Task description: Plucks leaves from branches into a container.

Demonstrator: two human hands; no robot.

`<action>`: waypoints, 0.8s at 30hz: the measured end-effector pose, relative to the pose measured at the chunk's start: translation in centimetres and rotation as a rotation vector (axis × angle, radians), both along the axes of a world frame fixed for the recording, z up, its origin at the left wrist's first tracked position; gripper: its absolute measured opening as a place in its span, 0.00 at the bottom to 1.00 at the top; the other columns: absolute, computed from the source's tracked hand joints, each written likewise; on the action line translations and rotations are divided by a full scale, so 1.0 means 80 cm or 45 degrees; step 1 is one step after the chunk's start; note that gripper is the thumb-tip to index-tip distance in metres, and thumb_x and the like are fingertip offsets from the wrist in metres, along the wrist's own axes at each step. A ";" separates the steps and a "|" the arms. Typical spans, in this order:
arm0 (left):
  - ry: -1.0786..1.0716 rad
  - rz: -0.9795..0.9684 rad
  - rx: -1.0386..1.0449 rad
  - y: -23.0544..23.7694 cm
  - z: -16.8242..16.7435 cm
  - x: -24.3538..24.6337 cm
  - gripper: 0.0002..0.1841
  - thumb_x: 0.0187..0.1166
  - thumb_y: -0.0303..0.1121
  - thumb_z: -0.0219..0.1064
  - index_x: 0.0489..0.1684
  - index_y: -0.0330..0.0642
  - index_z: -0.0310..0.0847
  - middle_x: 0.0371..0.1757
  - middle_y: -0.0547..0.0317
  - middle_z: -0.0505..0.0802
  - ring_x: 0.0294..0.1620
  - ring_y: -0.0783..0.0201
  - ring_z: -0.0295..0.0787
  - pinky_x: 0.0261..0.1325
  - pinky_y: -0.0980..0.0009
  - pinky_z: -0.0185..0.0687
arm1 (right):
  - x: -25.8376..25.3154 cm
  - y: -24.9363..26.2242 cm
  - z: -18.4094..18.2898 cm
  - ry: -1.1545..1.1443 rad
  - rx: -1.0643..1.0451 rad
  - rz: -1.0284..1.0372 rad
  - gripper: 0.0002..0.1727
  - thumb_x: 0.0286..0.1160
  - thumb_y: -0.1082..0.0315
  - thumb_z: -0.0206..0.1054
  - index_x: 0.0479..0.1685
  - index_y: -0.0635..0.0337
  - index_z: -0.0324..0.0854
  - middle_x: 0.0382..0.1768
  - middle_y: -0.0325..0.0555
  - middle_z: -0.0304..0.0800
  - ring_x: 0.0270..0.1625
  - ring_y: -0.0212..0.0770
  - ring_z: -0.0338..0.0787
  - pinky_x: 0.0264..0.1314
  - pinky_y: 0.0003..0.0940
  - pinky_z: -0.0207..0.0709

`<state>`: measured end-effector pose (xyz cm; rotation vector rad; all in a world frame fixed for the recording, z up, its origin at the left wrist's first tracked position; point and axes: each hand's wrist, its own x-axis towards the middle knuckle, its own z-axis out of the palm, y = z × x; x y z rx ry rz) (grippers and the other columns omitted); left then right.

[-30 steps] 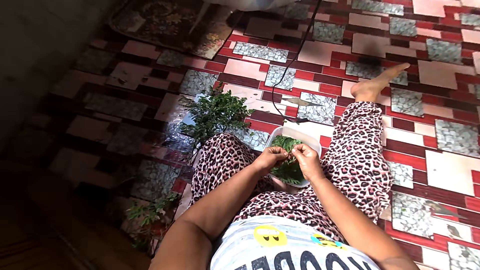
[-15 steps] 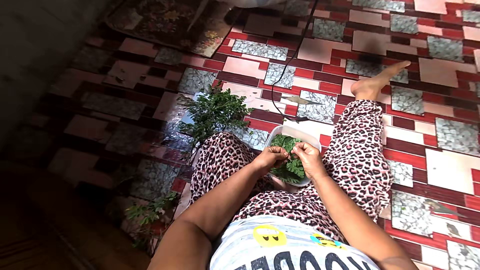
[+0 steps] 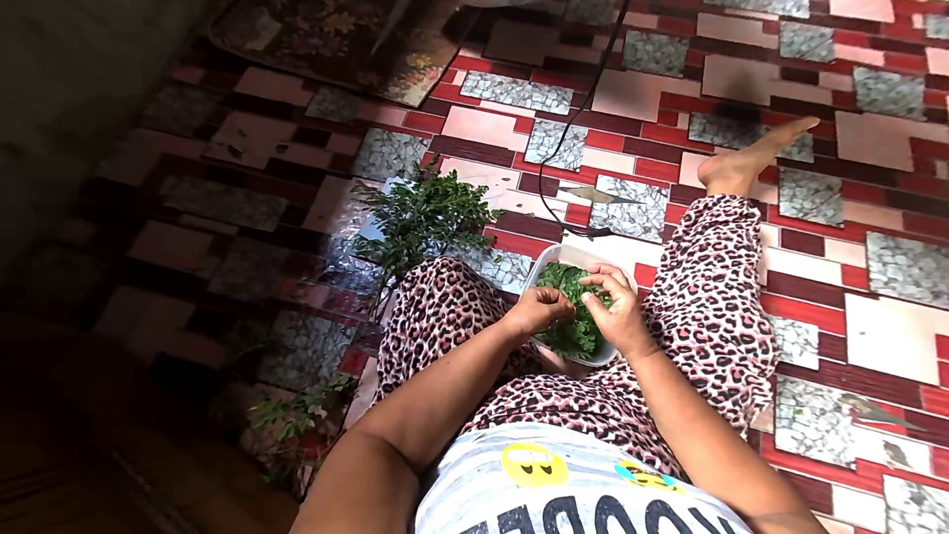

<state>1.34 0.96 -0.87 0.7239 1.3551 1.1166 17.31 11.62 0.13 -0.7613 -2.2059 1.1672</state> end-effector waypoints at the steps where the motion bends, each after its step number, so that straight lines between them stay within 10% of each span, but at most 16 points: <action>1: 0.073 -0.018 0.016 0.000 0.000 0.000 0.09 0.84 0.29 0.64 0.33 0.37 0.85 0.26 0.67 0.85 0.23 0.78 0.74 0.29 0.80 0.69 | 0.000 -0.001 0.002 -0.048 0.040 0.056 0.14 0.72 0.69 0.68 0.54 0.62 0.89 0.75 0.57 0.78 0.75 0.54 0.78 0.75 0.52 0.75; 5: 0.278 -0.081 0.063 -0.002 0.006 0.002 0.09 0.82 0.30 0.66 0.33 0.34 0.84 0.28 0.63 0.85 0.30 0.75 0.78 0.41 0.74 0.77 | -0.001 -0.004 0.006 -0.225 0.144 0.173 0.11 0.73 0.69 0.70 0.50 0.62 0.91 0.75 0.56 0.79 0.76 0.60 0.76 0.78 0.62 0.68; 10: 0.330 -0.094 0.067 -0.001 0.004 0.002 0.10 0.82 0.32 0.67 0.33 0.35 0.85 0.27 0.63 0.84 0.29 0.75 0.77 0.40 0.73 0.76 | -0.006 -0.007 -0.005 -0.114 0.091 0.175 0.06 0.74 0.75 0.66 0.32 0.67 0.86 0.70 0.57 0.82 0.74 0.55 0.80 0.78 0.53 0.71; 15: 0.315 -0.123 0.019 0.000 0.003 0.002 0.10 0.83 0.32 0.66 0.34 0.35 0.85 0.30 0.62 0.86 0.31 0.74 0.78 0.41 0.73 0.76 | -0.007 -0.004 -0.001 0.076 -0.385 0.031 0.06 0.78 0.75 0.63 0.36 0.67 0.84 0.66 0.51 0.85 0.59 0.35 0.88 0.60 0.34 0.84; 24: 0.297 -0.115 0.041 0.000 0.001 0.002 0.09 0.82 0.31 0.66 0.33 0.35 0.85 0.29 0.63 0.86 0.30 0.75 0.78 0.41 0.74 0.76 | 0.006 0.012 0.001 -0.146 -0.165 0.212 0.08 0.70 0.72 0.71 0.44 0.65 0.89 0.71 0.56 0.81 0.76 0.49 0.79 0.78 0.48 0.73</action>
